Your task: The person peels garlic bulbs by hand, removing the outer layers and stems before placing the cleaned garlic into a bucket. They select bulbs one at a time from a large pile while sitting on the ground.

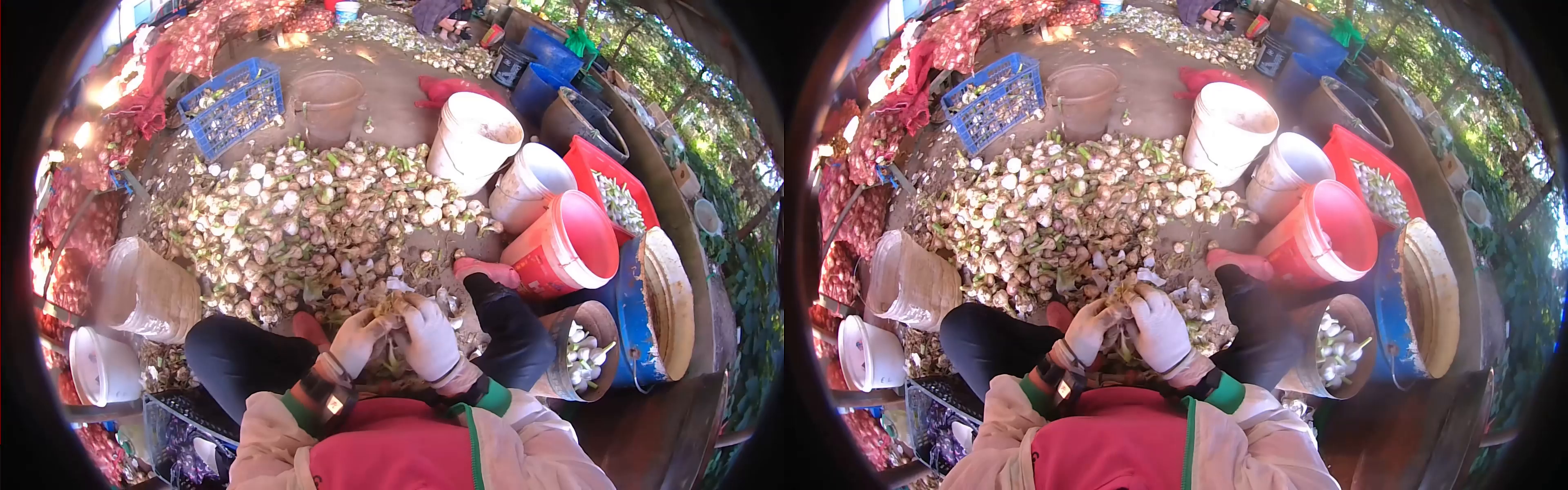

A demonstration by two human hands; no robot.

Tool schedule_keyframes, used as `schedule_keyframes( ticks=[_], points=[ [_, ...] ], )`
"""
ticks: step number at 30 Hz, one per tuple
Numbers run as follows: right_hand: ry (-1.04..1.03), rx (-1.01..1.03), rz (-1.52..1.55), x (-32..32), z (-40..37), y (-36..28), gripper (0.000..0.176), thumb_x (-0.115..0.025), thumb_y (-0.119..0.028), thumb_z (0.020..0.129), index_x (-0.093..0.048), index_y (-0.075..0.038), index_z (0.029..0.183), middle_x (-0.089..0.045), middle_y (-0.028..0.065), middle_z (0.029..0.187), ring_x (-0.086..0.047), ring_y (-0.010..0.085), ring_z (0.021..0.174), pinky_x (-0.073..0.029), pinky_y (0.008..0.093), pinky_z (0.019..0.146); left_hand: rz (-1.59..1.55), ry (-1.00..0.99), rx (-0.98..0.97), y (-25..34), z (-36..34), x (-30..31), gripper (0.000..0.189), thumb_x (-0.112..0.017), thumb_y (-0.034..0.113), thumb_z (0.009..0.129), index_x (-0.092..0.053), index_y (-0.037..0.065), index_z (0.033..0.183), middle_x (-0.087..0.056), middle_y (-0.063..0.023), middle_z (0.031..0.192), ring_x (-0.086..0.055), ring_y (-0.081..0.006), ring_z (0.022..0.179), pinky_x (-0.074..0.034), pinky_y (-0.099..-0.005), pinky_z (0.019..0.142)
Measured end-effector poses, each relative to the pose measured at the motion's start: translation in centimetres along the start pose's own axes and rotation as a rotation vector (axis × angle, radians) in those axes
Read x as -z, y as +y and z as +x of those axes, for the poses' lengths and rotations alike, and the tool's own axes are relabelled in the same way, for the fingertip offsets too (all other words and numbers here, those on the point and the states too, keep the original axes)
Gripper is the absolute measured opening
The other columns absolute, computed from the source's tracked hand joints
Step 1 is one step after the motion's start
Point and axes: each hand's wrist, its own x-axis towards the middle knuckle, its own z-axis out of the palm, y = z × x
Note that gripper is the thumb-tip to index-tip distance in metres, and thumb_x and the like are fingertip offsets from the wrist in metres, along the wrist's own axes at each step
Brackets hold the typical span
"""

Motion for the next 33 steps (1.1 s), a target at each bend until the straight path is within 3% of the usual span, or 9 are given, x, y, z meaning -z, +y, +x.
schedule_keyframes(
  ticks=[4,7,8,13,15,21,24,29,33],
  points=[
    [-0.033,0.007,0.135,0.9,-0.1,-0.3,0.051,-0.07,-0.009,0.073,-0.05,-0.005,0.119,-0.054,0.0178,0.116,-0.056,0.0371,0.104,-0.049,0.0444,0.087,-0.311,-0.193,0.022,0.1,-1.3,1.9,0.033,-0.046,0.026,0.093,-0.044,0.008,0.066,-0.031,0.0024,0.053,-0.028,-0.0097,0.044,-0.021,-0.0253,0.043],
    [-0.535,-0.987,1.752,0.6,-0.7,0.9,0.036,-0.066,-0.014,0.087,-0.051,-0.007,0.12,-0.057,0.0047,0.109,-0.059,0.0151,0.095,-0.048,0.0282,0.078,-0.311,-0.26,-0.119,-0.1,-2.5,1.9,0.034,-0.047,0.029,0.094,-0.043,0.008,0.068,-0.032,0.0017,0.052,-0.029,-0.0113,0.043,-0.022,-0.0277,0.042],
    [-0.515,-0.846,2.157,0.5,-0.8,0.2,0.036,-0.061,-0.016,0.093,-0.05,-0.008,0.126,-0.057,0.0006,0.108,-0.056,0.0075,0.094,-0.044,0.0218,0.08,-0.312,-0.265,-0.125,-0.5,-2.6,2.0,0.034,-0.047,0.029,0.094,-0.043,0.008,0.068,-0.032,0.0017,0.052,-0.029,-0.0113,0.043,-0.022,-0.0277,0.042],
    [-0.147,-0.694,1.696,0.1,-0.6,-3.6,0.051,-0.063,-0.012,0.091,-0.043,-0.005,0.137,-0.057,0.0052,0.119,-0.057,0.0127,0.101,-0.046,0.0255,0.084,-0.642,0.159,-0.317,-0.8,-3.6,0.8,0.027,-0.051,0.023,0.096,-0.059,-0.001,0.105,-0.056,-0.008,0.081,-0.06,-0.0201,0.074,-0.051,-0.0304,0.067],
    [-0.073,-0.504,1.049,0.0,-0.3,-5.1,0.055,-0.066,-0.004,0.087,-0.042,-0.003,0.137,-0.057,0.0068,0.122,-0.057,0.0138,0.103,-0.048,0.0292,0.084,-0.292,0.17,-0.287,-1.9,-4.2,1.4,0.029,-0.059,0.013,0.092,-0.061,-0.002,0.118,-0.064,-0.0039,0.095,-0.061,-0.0161,0.082,-0.051,-0.0267,0.078],
    [-0.091,-0.377,0.845,-3.3,0.3,-5.7,0.05,-0.07,-0.005,0.083,-0.048,-0.002,0.128,-0.06,0.0044,0.107,-0.057,0.0135,0.097,-0.048,0.0294,0.082,-0.04,0.38,-0.531,-2.2,-5.0,3.1,0.017,-0.056,0.009,0.094,-0.065,-0.005,0.101,-0.066,-0.0043,0.088,-0.062,-0.0112,0.081,-0.05,-0.0235,0.073],
    [-0.299,-0.731,1.678,-3.5,1.5,-4.5,0.042,-0.06,-0.011,0.09,-0.047,0.0,0.128,-0.06,0.0069,0.107,-0.057,0.0142,0.092,-0.045,0.0262,0.079,-0.004,0.447,-0.461,-1.7,-4.7,3.6,0.016,-0.053,0.009,0.095,-0.063,-0.004,0.093,-0.063,-0.004,0.074,-0.057,-0.01,0.065,-0.048,-0.0244,0.061],
    [-0.462,-0.741,1.873,-5.5,2.6,-0.3,0.041,-0.051,-0.018,0.095,-0.047,0.001,0.13,-0.06,0.0091,0.109,-0.058,0.0165,0.095,-0.046,0.0307,0.082,0.103,0.42,-0.307,-1.9,-2.8,4.3,0.015,-0.053,0.01,0.096,-0.06,-0.003,0.097,-0.061,-0.0042,0.074,-0.055,-0.0106,0.064,-0.046,-0.0261,0.06],
    [-0.12,-0.719,0.873,-6.1,1.3,-0.5,0.042,-0.055,-0.022,0.095,-0.046,-0.001,0.13,-0.061,0.0145,0.11,-0.059,0.0204,0.099,-0.046,0.034,0.087,0.636,0.466,-0.512,-2.4,-0.6,3.9,0.015,-0.055,0.01,0.093,-0.059,-0.003,0.099,-0.062,-0.0107,0.079,-0.059,-0.0193,0.066,-0.047,-0.0321,0.062]
  ],
)
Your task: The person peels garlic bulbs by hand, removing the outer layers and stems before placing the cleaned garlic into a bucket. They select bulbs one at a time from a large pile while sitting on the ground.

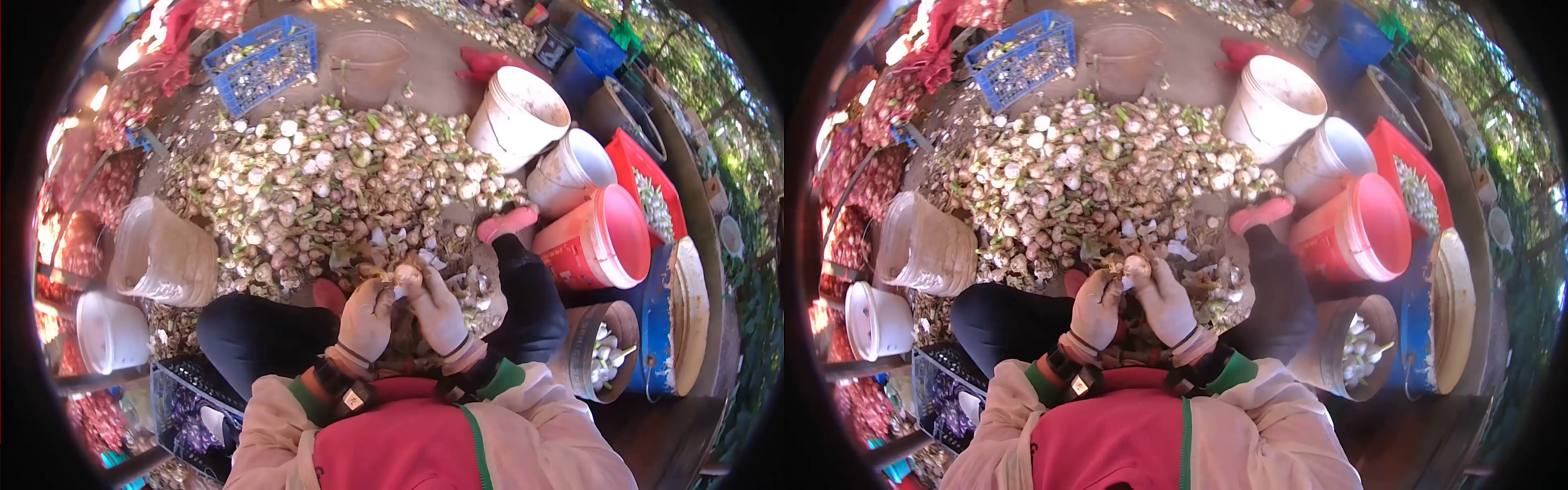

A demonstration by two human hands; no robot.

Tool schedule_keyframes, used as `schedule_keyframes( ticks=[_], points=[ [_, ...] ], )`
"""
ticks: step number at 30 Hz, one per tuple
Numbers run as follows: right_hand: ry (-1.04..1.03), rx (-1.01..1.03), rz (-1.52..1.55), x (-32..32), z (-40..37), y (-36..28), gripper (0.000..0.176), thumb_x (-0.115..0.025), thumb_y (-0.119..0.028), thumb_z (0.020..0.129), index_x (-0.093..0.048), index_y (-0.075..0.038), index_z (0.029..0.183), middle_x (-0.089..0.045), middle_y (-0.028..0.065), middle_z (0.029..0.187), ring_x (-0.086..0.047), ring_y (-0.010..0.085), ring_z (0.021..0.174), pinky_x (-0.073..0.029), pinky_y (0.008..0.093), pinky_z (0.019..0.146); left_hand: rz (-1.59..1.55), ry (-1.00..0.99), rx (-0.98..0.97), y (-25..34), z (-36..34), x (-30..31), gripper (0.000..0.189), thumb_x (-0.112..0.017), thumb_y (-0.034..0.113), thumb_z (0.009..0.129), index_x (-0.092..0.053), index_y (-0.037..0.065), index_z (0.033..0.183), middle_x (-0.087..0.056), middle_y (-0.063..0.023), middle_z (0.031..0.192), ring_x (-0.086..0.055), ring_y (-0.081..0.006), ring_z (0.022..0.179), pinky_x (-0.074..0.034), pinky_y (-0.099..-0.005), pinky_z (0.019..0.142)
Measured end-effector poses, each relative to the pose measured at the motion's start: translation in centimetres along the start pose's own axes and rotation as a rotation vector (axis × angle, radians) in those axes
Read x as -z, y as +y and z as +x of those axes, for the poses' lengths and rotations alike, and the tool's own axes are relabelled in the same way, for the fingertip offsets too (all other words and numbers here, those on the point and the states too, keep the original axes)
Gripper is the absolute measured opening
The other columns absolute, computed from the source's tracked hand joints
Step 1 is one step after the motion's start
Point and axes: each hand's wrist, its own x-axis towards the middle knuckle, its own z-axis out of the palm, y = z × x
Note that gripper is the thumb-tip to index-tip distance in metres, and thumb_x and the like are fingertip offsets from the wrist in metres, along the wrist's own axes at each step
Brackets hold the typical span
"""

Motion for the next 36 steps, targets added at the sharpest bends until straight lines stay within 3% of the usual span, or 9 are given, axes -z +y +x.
schedule_keyframes(
  ticks=[5,8,10,14,20,25,30,34,36],
  points=[
    [-0.34,-0.049,0.147,4.1,0.7,0.9,0.043,-0.062,-0.013,0.091,-0.046,-0.001,0.129,-0.06,0.0079,0.108,-0.055,0.0137,0.098,-0.046,0.0283,0.085,0.125,-0.306,-0.235,-2.5,3.8,0.7,0.008,-0.055,0.005,0.086,-0.059,0.0,0.092,-0.063,-0.0173,0.084,-0.062,-0.0337,0.08,-0.049,-0.0405,0.071],
    [-0.514,-0.241,0.364,6.0,0.2,0.9,0.051,-0.061,-0.017,0.094,-0.039,-0.003,0.138,-0.059,0.0049,0.114,-0.056,0.0111,0.102,-0.046,0.0249,0.086,-0.133,0.283,0.455,-4.9,9.3,4.7,0.022,-0.045,0.015,0.097,-0.061,0.0,0.101,-0.066,-0.0062,0.084,-0.061,-0.0183,0.072,-0.05,-0.0296,0.07],
    [-0.396,-0.367,0.518,6.2,0.6,1.4,0.063,-0.061,-0.02,0.095,-0.029,-0.004,0.146,-0.058,0.006,0.116,-0.056,0.011,0.104,-0.046,0.0249,0.086,-1.2,-0.097,0.427,-11.0,8.3,3.3,0.029,-0.052,0.019,0.098,-0.057,-0.002,0.116,-0.067,-0.0067,0.093,-0.063,-0.0138,0.081,-0.05,-0.0258,0.073],
    [-0.46,-0.143,0.2,5.3,1.0,2.6,0.072,-0.064,-0.021,0.093,-0.023,-0.003,0.149,-0.059,0.0076,0.115,-0.057,0.0115,0.104,-0.047,0.0261,0.087,-0.608,-0.455,0.539,-2.8,2.5,-1.1,0.039,-0.066,0.014,0.091,-0.056,-0.003,0.125,-0.067,-0.0035,0.101,-0.062,-0.01,0.088,-0.05,-0.0247,0.08],
    [-0.288,-0.305,0.264,4.5,0.3,1.9,0.048,-0.064,-0.014,0.091,-0.048,0.004,0.133,-0.062,0.0093,0.113,-0.058,0.0143,0.104,-0.047,0.0284,0.092,-0.637,-0.248,0.451,-3.0,1.3,-2.6,0.028,-0.067,0.009,0.089,-0.063,-0.003,0.115,-0.068,-0.0056,0.1,-0.063,-0.0125,0.087,-0.05,-0.0258,0.077],
    [-0.237,-0.309,0.619,3.7,-1.3,0.5,0.047,-0.06,-0.008,0.093,-0.044,0.004,0.136,-0.058,0.0062,0.12,-0.054,0.0136,0.11,-0.043,0.0276,0.096,0.073,-0.044,-0.178,-0.6,0.5,-1.9,0.022,-0.064,0.01,0.088,-0.061,-0.001,0.107,-0.064,-0.0134,0.09,-0.063,-0.026,0.088,-0.049,-0.0357,0.074],
    [-0.45,-0.417,0.545,5.4,-1.8,-0.9,0.057,-0.066,-0.009,0.088,-0.042,0.0,0.139,-0.059,0.0067,0.117,-0.055,0.014,0.108,-0.044,0.0286,0.094,-0.293,-0.055,0.038,-0.5,3.1,0.4,0.016,-0.055,0.013,0.096,-0.06,-0.001,0.101,-0.061,-0.0062,0.08,-0.058,-0.0153,0.07,-0.048,-0.0299,0.067],
    [-0.419,-0.058,0.033,4.6,-1.0,-1.5,0.085,-0.077,-0.005,0.076,-0.028,-0.001,0.145,-0.052,0.0142,0.128,-0.059,0.0229,0.107,-0.054,0.0311,0.079,-0.335,0.116,0.153,-1.1,3.1,1.9,0.015,-0.051,0.009,0.096,-0.058,-0.001,0.103,-0.061,-0.0027,0.082,-0.055,-0.0096,0.075,-0.047,-0.0256,0.07],
    [-0.222,0.423,-0.416,3.9,-0.9,-1.4,0.095,-0.077,-0.005,0.072,-0.022,-0.001,0.148,-0.05,0.0227,0.128,-0.051,0.0356,0.12,-0.041,0.0383,0.101,-0.686,-0.27,0.294,0.4,0.7,0.9,0.021,-0.061,0.003,0.089,-0.059,-0.001,0.109,-0.061,-0.0038,0.094,-0.059,-0.0117,0.086,-0.049,-0.028,0.076]
  ],
)
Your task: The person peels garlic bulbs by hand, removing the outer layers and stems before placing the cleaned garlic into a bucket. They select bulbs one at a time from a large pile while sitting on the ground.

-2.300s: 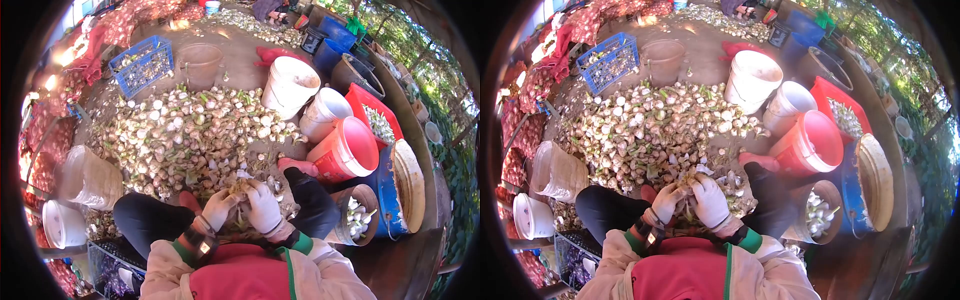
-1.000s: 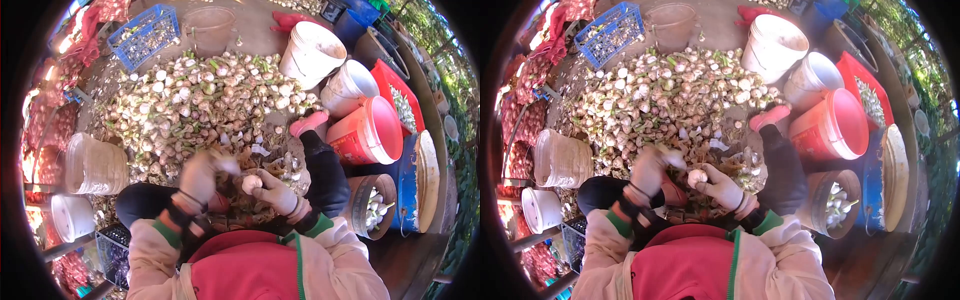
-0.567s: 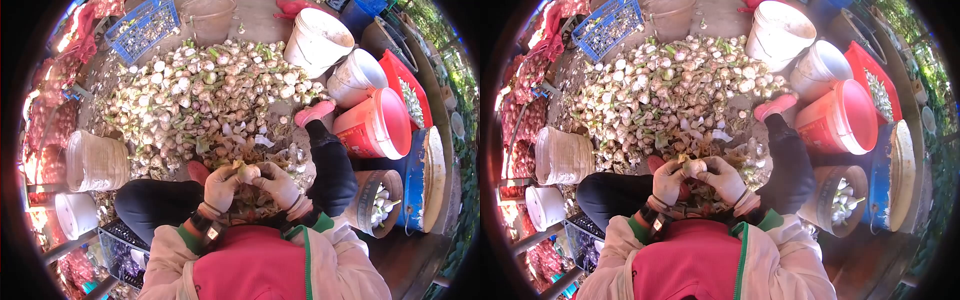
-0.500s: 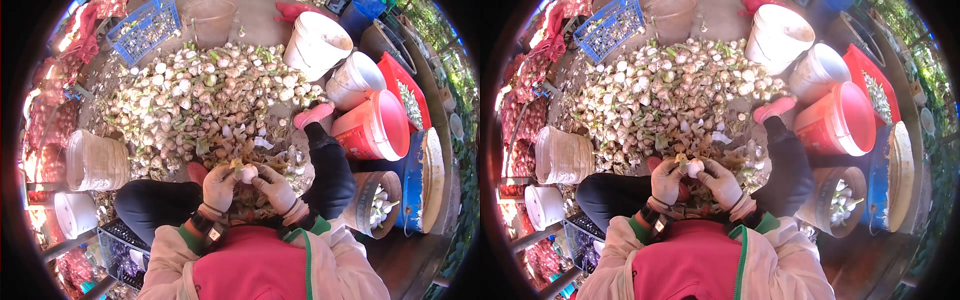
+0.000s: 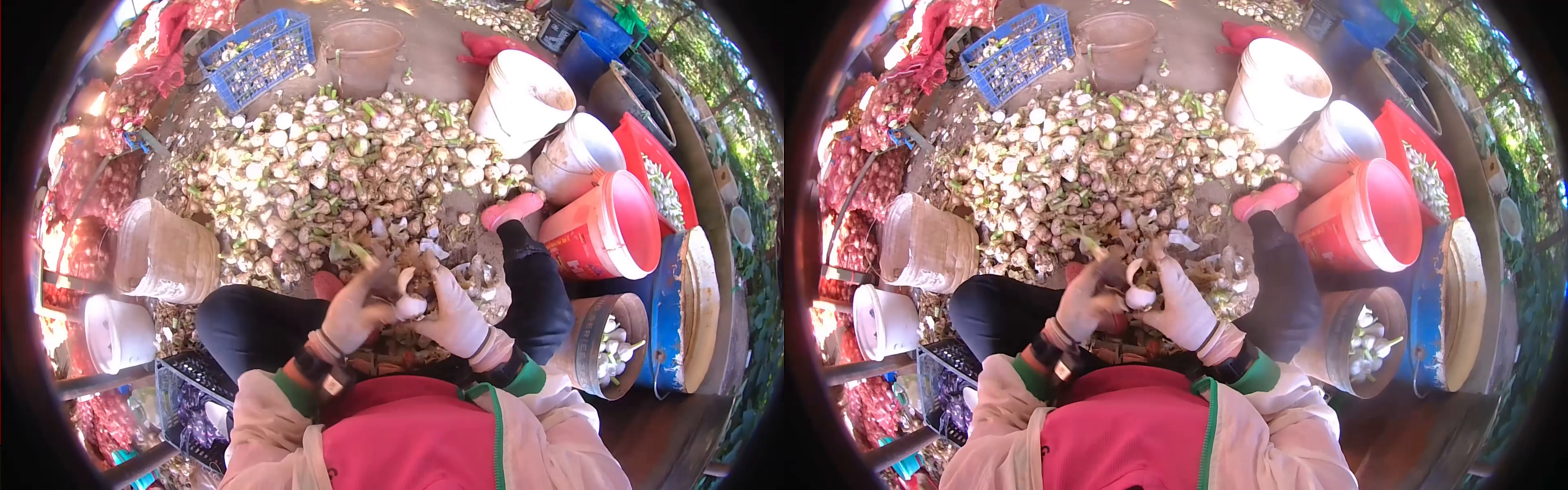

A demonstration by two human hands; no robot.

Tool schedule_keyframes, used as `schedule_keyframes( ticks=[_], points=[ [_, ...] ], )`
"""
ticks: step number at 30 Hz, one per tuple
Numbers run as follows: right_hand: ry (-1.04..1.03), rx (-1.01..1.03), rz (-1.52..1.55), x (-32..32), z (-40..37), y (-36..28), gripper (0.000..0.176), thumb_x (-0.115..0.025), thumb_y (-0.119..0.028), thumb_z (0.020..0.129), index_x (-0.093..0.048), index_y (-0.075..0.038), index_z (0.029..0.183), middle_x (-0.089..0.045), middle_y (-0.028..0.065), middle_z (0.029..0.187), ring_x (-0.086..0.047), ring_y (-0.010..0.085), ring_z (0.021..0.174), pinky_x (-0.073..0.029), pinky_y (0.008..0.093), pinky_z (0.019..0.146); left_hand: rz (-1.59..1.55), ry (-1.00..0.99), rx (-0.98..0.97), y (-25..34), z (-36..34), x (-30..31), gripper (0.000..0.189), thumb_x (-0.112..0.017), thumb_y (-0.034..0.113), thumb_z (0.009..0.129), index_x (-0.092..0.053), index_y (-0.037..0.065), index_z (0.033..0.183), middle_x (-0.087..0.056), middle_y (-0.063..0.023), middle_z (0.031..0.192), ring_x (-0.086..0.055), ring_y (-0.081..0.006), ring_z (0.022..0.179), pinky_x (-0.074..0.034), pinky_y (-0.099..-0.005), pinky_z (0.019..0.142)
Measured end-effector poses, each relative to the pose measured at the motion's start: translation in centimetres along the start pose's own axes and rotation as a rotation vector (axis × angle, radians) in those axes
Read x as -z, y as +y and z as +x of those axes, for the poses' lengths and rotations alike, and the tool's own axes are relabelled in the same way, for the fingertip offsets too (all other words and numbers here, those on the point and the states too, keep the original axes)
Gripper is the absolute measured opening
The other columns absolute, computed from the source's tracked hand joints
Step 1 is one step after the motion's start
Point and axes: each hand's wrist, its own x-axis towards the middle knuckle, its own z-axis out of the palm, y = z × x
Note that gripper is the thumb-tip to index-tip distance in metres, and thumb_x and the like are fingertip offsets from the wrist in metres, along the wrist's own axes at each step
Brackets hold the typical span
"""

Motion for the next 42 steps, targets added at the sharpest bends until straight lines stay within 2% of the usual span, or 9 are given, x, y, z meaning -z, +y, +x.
schedule_keyframes(
  ticks=[6,8,12,16,20,26,29,34,42],
  points=[
    [-0.143,0.006,-0.079,0.1,1.8,0.6,0.085,-0.074,-0.006,0.077,-0.025,0.001,0.147,-0.046,0.021,0.136,-0.049,0.0345,0.124,-0.043,0.039,0.1,0.2,0.066,-0.11,-3.7,-0.5,1.4,0.019,-0.071,0.004,0.081,-0.065,0.002,0.098,-0.063,-0.0087,0.094,-0.062,-0.0197,0.087,-0.049,-0.0309,0.077],
    [-0.296,-0.543,0.689,-0.5,2.2,1.2,0.064,-0.068,-0.008,0.087,-0.036,0.001,0.141,-0.054,0.0113,0.128,-0.055,0.0214,0.115,-0.045,0.0329,0.095,0.476,0.196,-0.28,-3.6,-0.5,1.5,0.013,-0.073,0.006,0.08,-0.065,0.003,0.09,-0.063,-0.0106,0.092,-0.062,-0.0243,0.084,-0.049,-0.0328,0.075],
    [-0.263,-0.623,1.256,-3.5,2.0,3.4,0.046,-0.066,-0.013,0.091,-0.049,0.001,0.13,-0.058,0.0068,0.119,-0.054,0.0165,0.112,-0.044,0.0322,0.097,0.596,0.167,-0.209,-3.1,-0.1,2.5,0.014,-0.072,0.01,0.082,-0.06,0.003,0.086,-0.062,-0.0085,0.079,-0.061,-0.0227,0.075,-0.048,-0.0333,0.07],
    [-0.544,-0.231,0.158,-4.5,2.8,7.5,0.051,-0.071,-0.016,0.084,-0.051,0.003,0.127,-0.062,0.0138,0.115,-0.06,0.0211,0.104,-0.048,0.0333,0.091,-0.306,0.333,0.078,-5.1,1.3,6.4,0.011,-0.066,0.008,0.086,-0.056,0.004,0.088,-0.058,-0.0038,0.073,-0.058,-0.0161,0.068,-0.046,-0.0294,0.061],
    [-0.403,-0.991,0.169,-7.7,6.9,12.4,0.049,-0.068,-0.023,0.085,-0.055,0.006,0.123,-0.066,0.0131,0.104,-0.063,0.0184,0.094,-0.05,0.0296,0.083,-0.293,0.887,0.044,-9.0,2.0,9.0,0.005,-0.057,0.011,0.092,-0.053,0.01,0.089,-0.056,0.0002,0.074,-0.055,-0.0102,0.063,-0.045,-0.0245,0.056],
    [-0.32,-0.277,1.151,-16.4,17.7,-4.9,0.046,-0.07,-0.017,0.083,-0.054,0.002,0.122,-0.062,0.014,0.117,-0.058,0.0235,0.106,-0.046,0.0343,0.09,-0.012,0.592,0.248,-17.1,0.8,10.0,0.019,-0.058,0.016,0.091,-0.059,0.005,0.106,-0.063,-0.0065,0.086,-0.06,-0.0169,0.076,-0.048,-0.032,0.069],
    [-0.084,0.273,0.321,-17.3,22.3,0.8,0.045,-0.073,-0.013,0.077,-0.056,0.001,0.116,-0.059,0.0199,0.119,-0.056,0.0329,0.11,-0.044,0.0408,0.092,0.241,0.406,0.285,-15.3,1.5,10.3,0.03,-0.057,0.024,0.092,-0.064,0.004,0.114,-0.067,-0.0093,0.097,-0.065,-0.0183,0.083,-0.053,-0.0321,0.078],
    [0.115,-0.321,-0.504,-15.3,26.2,17.0,0.062,-0.078,-0.024,0.072,-0.05,0.0,0.122,-0.052,0.0224,0.114,-0.05,0.0414,0.105,-0.044,0.0465,0.089,-0.309,0.48,0.571,-9.9,4.0,6.7,0.013,-0.06,0.011,0.09,-0.055,0.001,0.097,-0.058,-0.0031,0.078,-0.055,-0.0105,0.065,-0.045,-0.0246,0.061],
    [-0.036,-0.076,-0.343,-14.6,31.0,18.3,0.055,-0.075,-0.022,0.074,-0.05,-0.005,0.119,-0.058,0.0196,0.111,-0.057,0.0388,0.1,-0.048,0.0443,0.083,-0.213,0.479,0.583,-9.9,6.1,7.2,0.011,-0.057,0.012,0.093,-0.052,0.002,0.095,-0.06,-0.006,0.079,-0.055,-0.0117,0.065,-0.044,-0.0256,0.061]
  ],
)
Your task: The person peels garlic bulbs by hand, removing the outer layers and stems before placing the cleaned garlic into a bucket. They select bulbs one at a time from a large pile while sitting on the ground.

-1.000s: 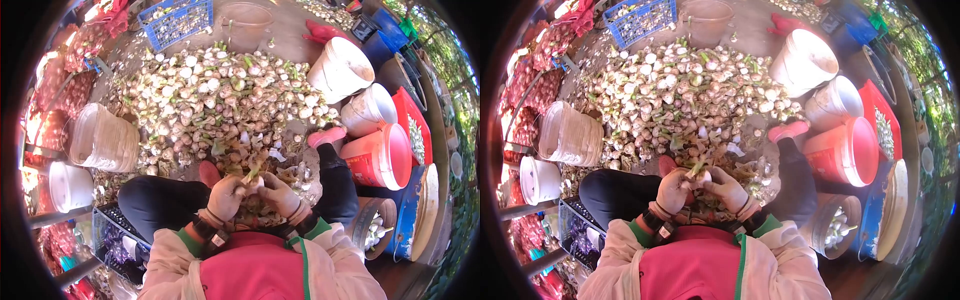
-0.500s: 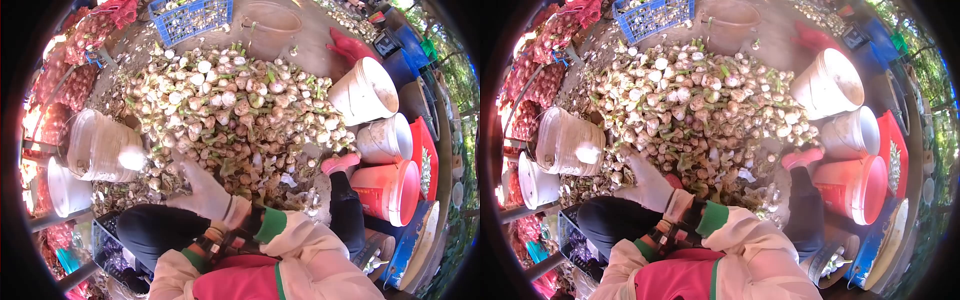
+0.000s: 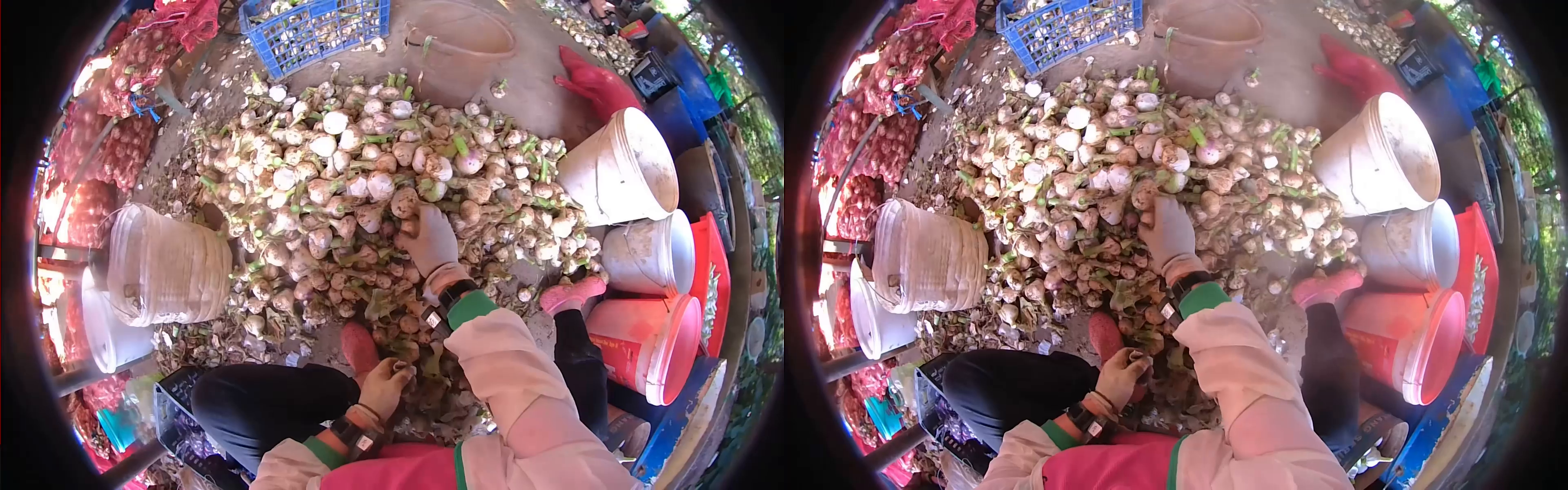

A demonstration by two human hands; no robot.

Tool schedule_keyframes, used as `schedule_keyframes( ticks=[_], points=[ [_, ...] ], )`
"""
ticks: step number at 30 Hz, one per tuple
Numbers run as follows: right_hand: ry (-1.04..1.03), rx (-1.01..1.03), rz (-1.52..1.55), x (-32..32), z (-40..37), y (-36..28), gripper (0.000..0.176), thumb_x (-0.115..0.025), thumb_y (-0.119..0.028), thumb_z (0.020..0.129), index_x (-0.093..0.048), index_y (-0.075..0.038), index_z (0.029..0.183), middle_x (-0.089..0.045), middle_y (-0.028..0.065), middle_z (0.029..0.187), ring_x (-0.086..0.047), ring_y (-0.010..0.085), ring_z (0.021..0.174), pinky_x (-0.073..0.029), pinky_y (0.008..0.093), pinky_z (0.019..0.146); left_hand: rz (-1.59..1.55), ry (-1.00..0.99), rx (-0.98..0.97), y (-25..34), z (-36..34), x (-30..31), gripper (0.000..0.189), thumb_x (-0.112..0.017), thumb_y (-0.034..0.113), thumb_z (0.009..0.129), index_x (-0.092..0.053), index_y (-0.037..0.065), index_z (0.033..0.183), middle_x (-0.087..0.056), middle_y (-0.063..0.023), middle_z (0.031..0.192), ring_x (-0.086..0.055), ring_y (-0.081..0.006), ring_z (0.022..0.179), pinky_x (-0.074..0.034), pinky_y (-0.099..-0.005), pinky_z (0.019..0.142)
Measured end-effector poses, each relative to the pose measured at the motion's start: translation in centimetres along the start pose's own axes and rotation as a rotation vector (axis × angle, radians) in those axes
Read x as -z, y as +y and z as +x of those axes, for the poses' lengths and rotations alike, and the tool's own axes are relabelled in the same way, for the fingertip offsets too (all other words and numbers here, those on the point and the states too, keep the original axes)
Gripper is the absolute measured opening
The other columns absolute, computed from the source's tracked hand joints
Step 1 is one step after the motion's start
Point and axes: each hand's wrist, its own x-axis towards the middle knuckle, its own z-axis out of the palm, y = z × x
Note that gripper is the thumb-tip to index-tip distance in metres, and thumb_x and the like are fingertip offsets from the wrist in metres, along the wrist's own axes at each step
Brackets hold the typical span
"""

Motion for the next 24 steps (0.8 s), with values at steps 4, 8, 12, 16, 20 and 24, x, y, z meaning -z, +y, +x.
schedule_keyframes(
  ticks=[4,8,12,16,20,24],
  points=[
    [-0.033,-0.682,0.768,2.3,-7.5,-1.7,0.046,-0.067,-0.02,0.082,-0.049,-0.004,0.121,-0.06,0.0228,0.107,-0.06,0.0409,0.094,-0.048,0.0406,0.084,-0.086,0.028,-0.222,-1.1,1.1,0.4,0.021,-0.052,0.021,0.096,-0.057,0.003,0.104,-0.061,-0.0037,0.083,-0.057,-0.0102,0.071,-0.046,-0.0231,0.063],
    [-0.071,0.101,0.335,5.8,-19.6,-7.9,0.023,-0.063,-0.017,0.087,-0.062,-0.003,0.105,-0.062,0.0214,0.105,-0.06,0.0418,0.088,-0.049,0.0453,0.076,-0.579,0.003,-0.261,2.3,-0.3,-1.8,0.033,-0.044,0.034,0.101,-0.058,0.005,0.109,-0.063,-0.0038,0.087,-0.06,-0.01,0.074,-0.047,-0.0232,0.065],
    [0.14,0.149,0.025,11.5,-22.5,-10.3,0.011,-0.065,-0.014,0.085,-0.064,-0.004,0.081,-0.063,0.0177,0.089,-0.06,0.0358,0.076,-0.049,0.0428,0.065,-0.524,-0.313,-0.187,3.5,-3.5,-1.7,0.031,-0.046,0.035,0.099,-0.059,0.01,0.088,-0.057,0.0011,0.069,-0.052,-0.0096,0.055,-0.039,-0.0226,0.048],
    [0.052,0.111,-0.122,14.3,-25.3,-12.6,0.024,-0.061,-0.022,0.086,-0.058,-0.008,0.066,-0.058,0.0142,0.067,-0.06,0.0335,0.061,-0.047,0.0439,0.055,-0.408,-0.145,-0.131,4.4,-7.0,-4.2,0.037,-0.047,0.035,0.096,-0.05,0.015,0.065,-0.043,0.005,0.053,-0.039,-0.0091,0.045,-0.028,-0.0241,0.041],
    [-0.088,0.296,-0.201,17.1,-28.9,-13.8,0.029,-0.059,-0.025,0.087,-0.057,-0.007,0.064,-0.055,0.0141,0.061,-0.058,0.0333,0.055,-0.046,0.0438,0.051,-0.644,-0.262,-0.225,2.3,-5.4,-3.0,0.024,-0.048,0.028,0.098,-0.054,0.015,0.078,-0.044,0.0072,0.056,-0.04,-0.0062,0.045,-0.029,-0.0229,0.041],
    [0.268,0.174,-0.195,21.1,-30.1,-13.1,0.027,-0.062,-0.021,0.085,-0.056,-0.007,0.063,-0.055,0.0127,0.06,-0.057,0.0324,0.053,-0.045,0.0439,0.05,-0.25,-0.117,-0.264,3.3,-9.4,-5.8,0.031,-0.051,0.032,0.095,-0.057,0.01,0.075,-0.054,0.0001,0.061,-0.048,-0.01,0.046,-0.032,-0.024,0.04]
  ],
)
